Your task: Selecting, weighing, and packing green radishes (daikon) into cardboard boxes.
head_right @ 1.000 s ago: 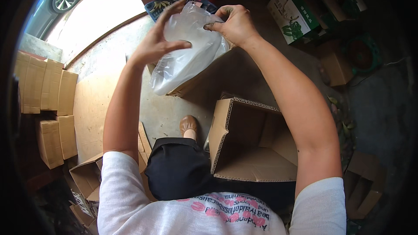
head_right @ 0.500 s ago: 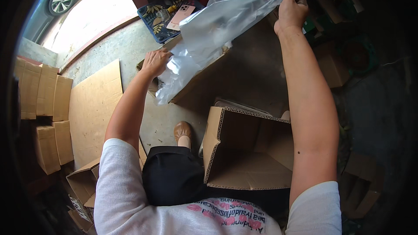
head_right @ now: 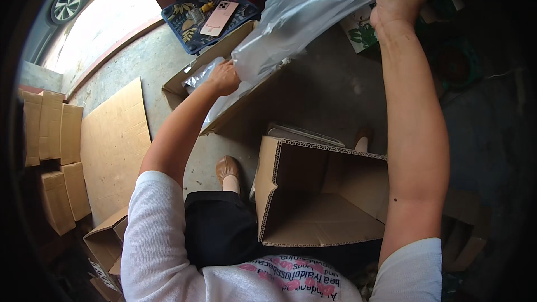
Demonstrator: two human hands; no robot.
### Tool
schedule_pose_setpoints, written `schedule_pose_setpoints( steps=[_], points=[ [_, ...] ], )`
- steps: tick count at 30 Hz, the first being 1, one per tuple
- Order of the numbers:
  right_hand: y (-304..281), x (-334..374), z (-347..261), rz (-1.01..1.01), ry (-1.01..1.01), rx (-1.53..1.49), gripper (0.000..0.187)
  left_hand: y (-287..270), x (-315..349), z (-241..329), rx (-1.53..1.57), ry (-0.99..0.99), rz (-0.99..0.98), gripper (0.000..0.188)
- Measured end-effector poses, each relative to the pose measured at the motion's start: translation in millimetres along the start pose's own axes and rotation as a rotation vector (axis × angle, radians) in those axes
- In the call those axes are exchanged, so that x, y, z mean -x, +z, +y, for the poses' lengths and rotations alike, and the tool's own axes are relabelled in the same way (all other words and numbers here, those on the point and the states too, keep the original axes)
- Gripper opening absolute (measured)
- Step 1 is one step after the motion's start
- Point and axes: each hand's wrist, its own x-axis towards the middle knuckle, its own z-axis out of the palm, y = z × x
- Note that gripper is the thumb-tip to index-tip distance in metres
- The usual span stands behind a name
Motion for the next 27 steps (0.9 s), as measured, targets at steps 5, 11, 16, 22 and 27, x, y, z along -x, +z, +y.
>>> schedule_pose_setpoints(
  steps=[5,11,16,22,27],
  points=[
    [-15,-34,-37,0.072,-0.067,-0.121,0.017,21,-16,-19,0.092,-0.13,-0.278,0.044],
    [-13,-40,-54,-0.028,0.073,-0.249,0.025,-6,0,-37,1.298,-0.077,0.311,0.094],
    [-18,-28,-65,-0.026,0.07,-0.164,0.012,-185,31,60,1.182,0.198,1.009,0.119],
    [-27,-11,-112,-0.454,0.088,-0.11,0.012,-316,1,132,0.756,0.365,0.908,0.122],
    [-78,-32,-157,-0.444,-0.119,-0.103,0.014,-368,36,186,0.896,0.195,0.465,0.026]
  ],
)
